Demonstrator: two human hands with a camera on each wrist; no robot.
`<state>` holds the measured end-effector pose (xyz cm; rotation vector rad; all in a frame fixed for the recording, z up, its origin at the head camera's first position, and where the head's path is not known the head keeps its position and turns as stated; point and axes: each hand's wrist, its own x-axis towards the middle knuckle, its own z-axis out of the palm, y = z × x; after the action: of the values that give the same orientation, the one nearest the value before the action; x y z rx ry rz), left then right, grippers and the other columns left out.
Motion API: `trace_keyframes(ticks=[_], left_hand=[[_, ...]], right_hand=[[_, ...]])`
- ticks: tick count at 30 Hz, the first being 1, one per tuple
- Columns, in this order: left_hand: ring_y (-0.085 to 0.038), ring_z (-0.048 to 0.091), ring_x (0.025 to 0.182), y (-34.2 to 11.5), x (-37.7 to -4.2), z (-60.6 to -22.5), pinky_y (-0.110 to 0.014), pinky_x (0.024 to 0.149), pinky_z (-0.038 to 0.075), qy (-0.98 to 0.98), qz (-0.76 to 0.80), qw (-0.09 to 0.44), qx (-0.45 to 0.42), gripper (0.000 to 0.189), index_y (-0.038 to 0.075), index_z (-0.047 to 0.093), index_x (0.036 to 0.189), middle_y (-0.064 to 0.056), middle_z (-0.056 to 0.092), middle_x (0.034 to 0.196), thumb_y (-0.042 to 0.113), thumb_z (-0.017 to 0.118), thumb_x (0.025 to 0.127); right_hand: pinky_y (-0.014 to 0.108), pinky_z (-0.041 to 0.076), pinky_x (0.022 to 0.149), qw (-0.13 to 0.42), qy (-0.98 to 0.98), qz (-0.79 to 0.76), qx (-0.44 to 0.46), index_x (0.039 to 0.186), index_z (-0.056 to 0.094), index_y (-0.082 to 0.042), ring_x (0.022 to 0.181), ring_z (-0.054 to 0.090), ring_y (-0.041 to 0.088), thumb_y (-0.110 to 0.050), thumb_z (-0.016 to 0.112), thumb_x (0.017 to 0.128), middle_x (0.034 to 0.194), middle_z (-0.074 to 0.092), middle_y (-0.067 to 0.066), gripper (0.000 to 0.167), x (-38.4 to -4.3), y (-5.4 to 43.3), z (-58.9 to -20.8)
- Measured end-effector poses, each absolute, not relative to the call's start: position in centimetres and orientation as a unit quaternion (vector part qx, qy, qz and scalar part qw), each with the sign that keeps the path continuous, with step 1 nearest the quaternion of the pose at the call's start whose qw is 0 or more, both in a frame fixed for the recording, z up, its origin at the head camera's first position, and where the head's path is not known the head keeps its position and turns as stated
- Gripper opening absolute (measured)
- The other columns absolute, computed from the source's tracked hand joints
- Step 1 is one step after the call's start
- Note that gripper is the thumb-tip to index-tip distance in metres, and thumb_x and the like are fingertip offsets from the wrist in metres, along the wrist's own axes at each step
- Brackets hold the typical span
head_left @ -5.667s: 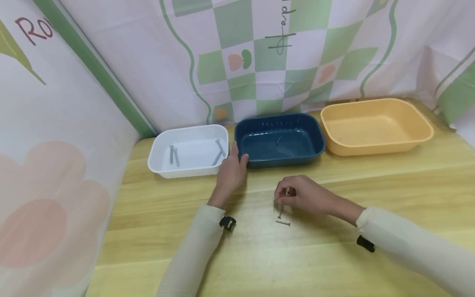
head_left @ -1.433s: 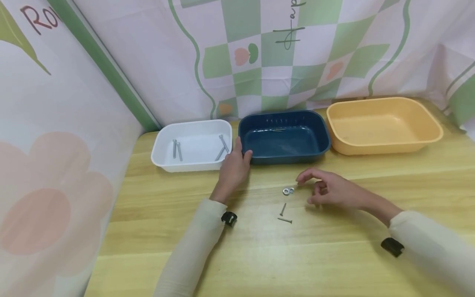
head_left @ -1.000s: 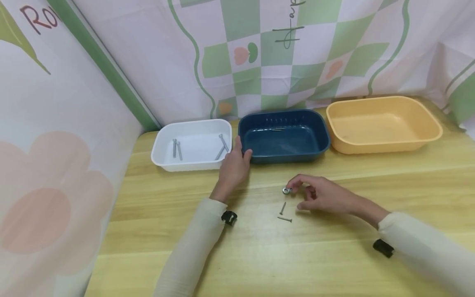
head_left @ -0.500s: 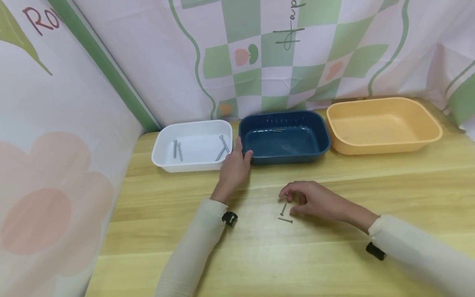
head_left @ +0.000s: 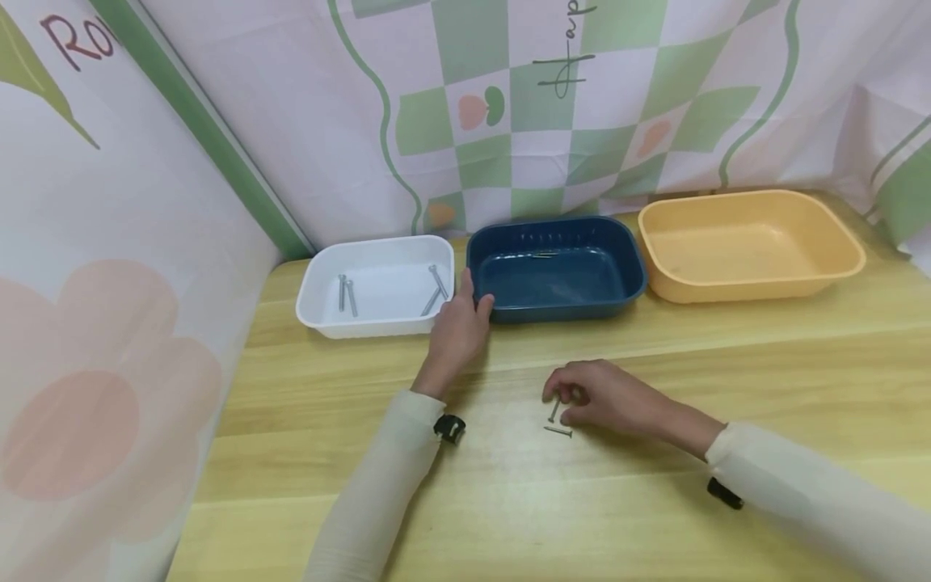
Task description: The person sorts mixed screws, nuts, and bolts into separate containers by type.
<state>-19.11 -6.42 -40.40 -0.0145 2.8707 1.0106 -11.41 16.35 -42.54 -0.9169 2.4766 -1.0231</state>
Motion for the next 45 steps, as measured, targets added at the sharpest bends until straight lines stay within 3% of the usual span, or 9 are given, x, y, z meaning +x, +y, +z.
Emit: trace_keyframes(ticks=[7, 19, 36, 45], left_hand=[[-0.033, 0.06, 0.119, -6.5, -19.2, -40.6, -0.047, 0.101, 0.046, 0.942, 0.334, 0.044, -0.005, 0.066, 0.008, 0.02, 0.16, -0.021, 0.054, 0.141, 0.036, 0.047, 0.107], [-0.033, 0.057, 0.123, -6.5, -19.2, -40.6, -0.047, 0.102, 0.045, 0.941, 0.335, 0.051, -0.002, 0.066, 0.009, 0.019, 0.161, -0.018, 0.05, 0.146, 0.037, 0.046, 0.107], [-0.033, 0.056, 0.125, -6.5, -19.2, -40.7, -0.047, 0.103, 0.044, 0.94, 0.337, 0.051, 0.001, 0.066, 0.008, 0.018, 0.161, -0.019, 0.05, 0.146, 0.036, 0.046, 0.107], [-0.033, 0.054, 0.127, -6.5, -19.1, -40.7, -0.046, 0.104, 0.043, 0.939, 0.34, 0.049, 0.005, 0.067, 0.008, 0.018, 0.16, -0.019, 0.048, 0.148, 0.036, 0.046, 0.107]], right_hand=[[0.027, 0.046, 0.064, 0.127, 0.863, -0.356, -0.334, 0.089, 0.072, -0.018, 0.072, 0.052, 0.007, -0.007, 0.078, 0.086, 0.078, 0.057, -0.013, 0.013, -11.3, 15.8, -42.8], [0.026, 0.045, 0.063, 0.123, 0.861, -0.35, -0.349, 0.08, 0.066, -0.021, 0.069, 0.051, 0.006, -0.004, 0.077, 0.087, 0.074, 0.055, -0.013, 0.022, -11.3, 15.6, -43.0], [0.028, 0.049, 0.071, 0.145, 0.861, -0.364, -0.325, 0.084, 0.069, -0.023, 0.077, 0.056, 0.009, -0.01, 0.074, 0.091, 0.082, 0.063, -0.014, 0.016, -11.3, 16.1, -42.0], [0.028, 0.049, 0.07, 0.111, 0.867, -0.363, -0.324, 0.086, 0.07, -0.024, 0.077, 0.056, 0.009, -0.008, 0.076, 0.089, 0.085, 0.061, -0.012, 0.017, -11.6, 16.4, -41.3]])
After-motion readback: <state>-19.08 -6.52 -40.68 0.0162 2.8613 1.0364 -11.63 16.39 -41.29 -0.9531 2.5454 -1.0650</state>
